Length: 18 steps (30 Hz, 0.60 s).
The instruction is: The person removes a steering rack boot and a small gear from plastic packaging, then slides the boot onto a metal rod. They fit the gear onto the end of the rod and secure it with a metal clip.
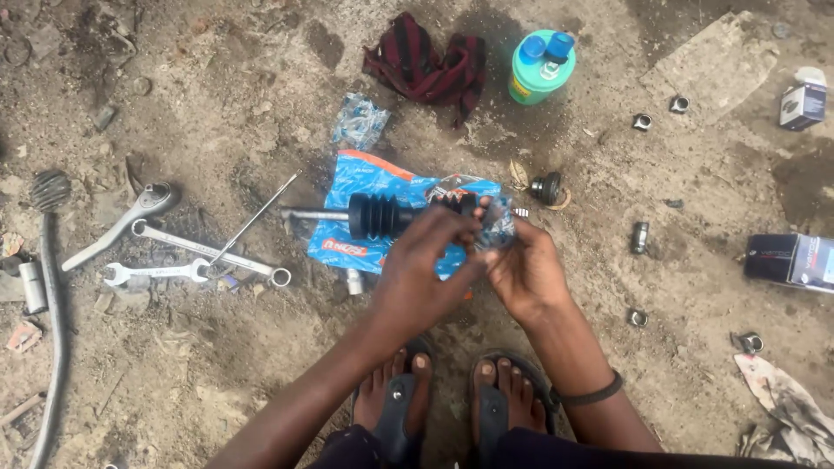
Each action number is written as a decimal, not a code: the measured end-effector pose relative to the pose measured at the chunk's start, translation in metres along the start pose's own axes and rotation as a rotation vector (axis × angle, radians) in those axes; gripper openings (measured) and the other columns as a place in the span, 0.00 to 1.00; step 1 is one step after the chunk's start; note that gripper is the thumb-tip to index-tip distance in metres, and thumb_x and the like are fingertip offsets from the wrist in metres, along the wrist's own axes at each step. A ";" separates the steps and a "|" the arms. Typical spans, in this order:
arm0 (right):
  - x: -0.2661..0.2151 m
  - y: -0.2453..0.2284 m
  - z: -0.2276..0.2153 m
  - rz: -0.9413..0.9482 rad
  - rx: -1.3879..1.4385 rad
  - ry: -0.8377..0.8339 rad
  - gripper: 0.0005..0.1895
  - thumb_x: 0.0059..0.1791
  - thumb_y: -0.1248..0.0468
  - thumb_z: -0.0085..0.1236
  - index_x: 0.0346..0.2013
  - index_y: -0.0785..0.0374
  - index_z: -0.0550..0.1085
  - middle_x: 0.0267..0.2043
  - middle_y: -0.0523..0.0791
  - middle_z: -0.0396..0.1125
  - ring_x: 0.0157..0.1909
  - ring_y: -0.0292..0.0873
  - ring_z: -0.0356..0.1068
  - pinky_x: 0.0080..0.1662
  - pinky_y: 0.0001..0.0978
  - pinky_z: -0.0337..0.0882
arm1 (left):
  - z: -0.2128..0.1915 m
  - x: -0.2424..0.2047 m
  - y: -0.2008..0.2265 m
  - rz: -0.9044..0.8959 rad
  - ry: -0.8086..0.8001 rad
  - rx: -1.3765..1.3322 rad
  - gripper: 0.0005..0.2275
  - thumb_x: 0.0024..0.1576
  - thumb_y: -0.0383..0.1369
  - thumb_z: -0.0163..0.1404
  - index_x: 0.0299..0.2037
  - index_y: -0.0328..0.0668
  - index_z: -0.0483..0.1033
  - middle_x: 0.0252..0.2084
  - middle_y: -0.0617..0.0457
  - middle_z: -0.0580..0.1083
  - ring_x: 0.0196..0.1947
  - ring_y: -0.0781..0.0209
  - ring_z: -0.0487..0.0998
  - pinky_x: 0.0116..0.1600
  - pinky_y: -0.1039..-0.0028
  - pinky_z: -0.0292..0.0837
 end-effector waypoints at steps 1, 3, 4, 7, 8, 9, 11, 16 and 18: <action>-0.003 0.002 -0.001 0.008 0.033 -0.045 0.15 0.57 0.66 0.46 0.53 0.74 0.72 0.45 0.52 0.72 0.42 0.43 0.75 0.40 0.28 0.75 | 0.002 0.000 0.007 0.135 -0.002 0.106 0.14 0.53 0.31 0.61 0.46 0.35 0.77 0.43 0.47 0.75 0.42 0.60 0.77 0.42 0.71 0.78; -0.011 0.006 0.011 0.012 0.045 -0.007 0.14 0.56 0.66 0.46 0.51 0.73 0.72 0.45 0.52 0.72 0.41 0.41 0.75 0.40 0.27 0.75 | 0.007 -0.002 0.005 0.214 0.018 0.185 0.12 0.55 0.28 0.59 0.48 0.35 0.78 0.43 0.48 0.75 0.42 0.59 0.77 0.44 0.69 0.77; -0.014 0.007 0.017 0.018 0.053 0.026 0.13 0.56 0.66 0.47 0.50 0.73 0.73 0.45 0.52 0.73 0.41 0.40 0.74 0.40 0.26 0.75 | 0.010 -0.003 0.006 0.294 0.044 0.266 0.10 0.58 0.24 0.57 0.50 0.36 0.79 0.43 0.48 0.75 0.42 0.58 0.77 0.46 0.67 0.77; -0.024 0.006 0.025 0.093 0.099 0.131 0.12 0.53 0.63 0.46 0.45 0.70 0.72 0.41 0.49 0.72 0.38 0.39 0.75 0.41 0.29 0.78 | 0.006 -0.001 0.015 0.422 0.045 0.242 0.09 0.55 0.24 0.57 0.45 0.38 0.77 0.44 0.49 0.75 0.45 0.54 0.77 0.49 0.66 0.78; -0.024 0.007 0.018 0.094 0.099 0.129 0.12 0.53 0.63 0.46 0.45 0.70 0.72 0.41 0.49 0.72 0.38 0.39 0.75 0.41 0.29 0.78 | 0.000 0.003 0.020 0.422 0.045 0.244 0.09 0.55 0.24 0.57 0.45 0.38 0.77 0.44 0.49 0.75 0.45 0.54 0.77 0.49 0.66 0.78; -0.024 0.008 0.012 0.117 0.090 0.122 0.13 0.52 0.63 0.48 0.45 0.69 0.72 0.40 0.48 0.71 0.36 0.39 0.75 0.40 0.29 0.78 | -0.005 0.008 0.025 0.416 -0.008 0.257 0.10 0.54 0.22 0.55 0.45 0.37 0.77 0.43 0.48 0.75 0.45 0.53 0.77 0.48 0.66 0.77; -0.023 0.008 -0.005 0.137 0.081 0.116 0.13 0.51 0.62 0.49 0.46 0.68 0.72 0.38 0.47 0.71 0.35 0.39 0.74 0.38 0.30 0.78 | -0.019 0.017 0.028 0.412 -0.064 0.267 0.10 0.54 0.20 0.54 0.45 0.36 0.77 0.42 0.48 0.75 0.44 0.52 0.76 0.46 0.65 0.77; -0.034 -0.015 0.005 0.049 0.064 0.142 0.20 0.56 0.56 0.52 0.49 0.73 0.73 0.39 0.48 0.69 0.39 0.40 0.71 0.43 0.29 0.75 | -0.066 0.058 0.069 0.457 0.432 0.523 0.14 0.55 0.26 0.52 0.49 0.27 0.70 0.43 0.39 0.72 0.40 0.43 0.77 0.42 0.59 0.76; -0.035 -0.019 0.015 -0.001 0.120 0.174 0.21 0.55 0.55 0.49 0.49 0.72 0.72 0.39 0.49 0.70 0.41 0.42 0.72 0.46 0.31 0.76 | -0.037 0.044 0.036 0.279 0.333 0.356 0.08 0.60 0.26 0.51 0.48 0.31 0.71 0.39 0.43 0.74 0.36 0.49 0.79 0.39 0.62 0.76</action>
Point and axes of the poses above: each hand's wrist, its own x-axis towards the middle knuckle, its own z-axis out of the palm, y = z × x, the point moved 3 cm from there along x, towards the middle knuckle
